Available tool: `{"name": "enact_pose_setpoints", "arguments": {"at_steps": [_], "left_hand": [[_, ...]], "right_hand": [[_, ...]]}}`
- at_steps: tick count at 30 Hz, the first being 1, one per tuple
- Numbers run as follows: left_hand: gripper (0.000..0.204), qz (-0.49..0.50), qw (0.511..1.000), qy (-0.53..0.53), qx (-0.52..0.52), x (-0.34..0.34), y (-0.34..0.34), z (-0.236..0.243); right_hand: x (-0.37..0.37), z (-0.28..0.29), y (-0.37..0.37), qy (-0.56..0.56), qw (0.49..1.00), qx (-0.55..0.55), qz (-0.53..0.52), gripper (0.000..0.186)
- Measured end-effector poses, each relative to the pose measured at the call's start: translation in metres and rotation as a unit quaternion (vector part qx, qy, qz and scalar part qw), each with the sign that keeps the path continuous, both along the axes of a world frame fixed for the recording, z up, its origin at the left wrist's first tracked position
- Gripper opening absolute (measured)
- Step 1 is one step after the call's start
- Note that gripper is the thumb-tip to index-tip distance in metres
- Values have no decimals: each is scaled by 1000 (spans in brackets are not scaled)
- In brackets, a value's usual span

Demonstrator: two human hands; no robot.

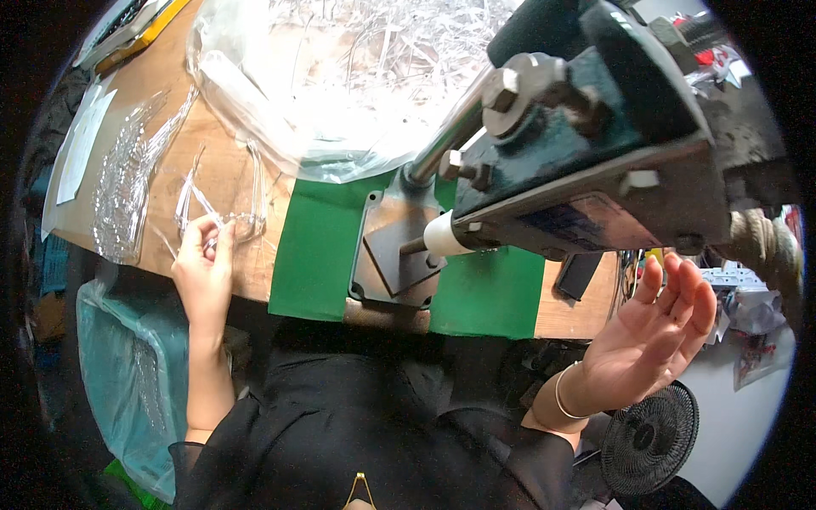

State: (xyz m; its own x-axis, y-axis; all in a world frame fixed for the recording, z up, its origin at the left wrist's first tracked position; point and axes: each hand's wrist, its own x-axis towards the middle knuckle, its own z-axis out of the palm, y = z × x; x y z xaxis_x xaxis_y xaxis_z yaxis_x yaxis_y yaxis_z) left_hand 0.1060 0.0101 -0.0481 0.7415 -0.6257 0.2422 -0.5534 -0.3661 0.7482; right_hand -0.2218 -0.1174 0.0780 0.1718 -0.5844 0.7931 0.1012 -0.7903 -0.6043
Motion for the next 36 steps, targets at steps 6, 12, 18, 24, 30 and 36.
{"name": "enact_pose_setpoints", "arguments": {"at_steps": [6,12,18,24,30,36], "left_hand": [[14,-120,985,118,33,-32,25,22],[15,-137,974,-157,91,28,-22,-29],[28,-118,956,-249,100,11,-30,-35],[28,-235,965,52,-106,-52,-164,36],[22,-293,769,536,-189,-38,-181,31],[17,-321,524,697,-370,-1,-132,52]], "right_hand": [[-4,-22,-5,-8,997,70,34,37],[16,-26,2,-12,995,94,12,33],[4,-33,9,12,989,145,-17,24],[27,-32,16,38,977,210,-3,19],[13,-47,25,106,961,252,-46,10],[5,-118,9,347,907,220,-95,13]]}}
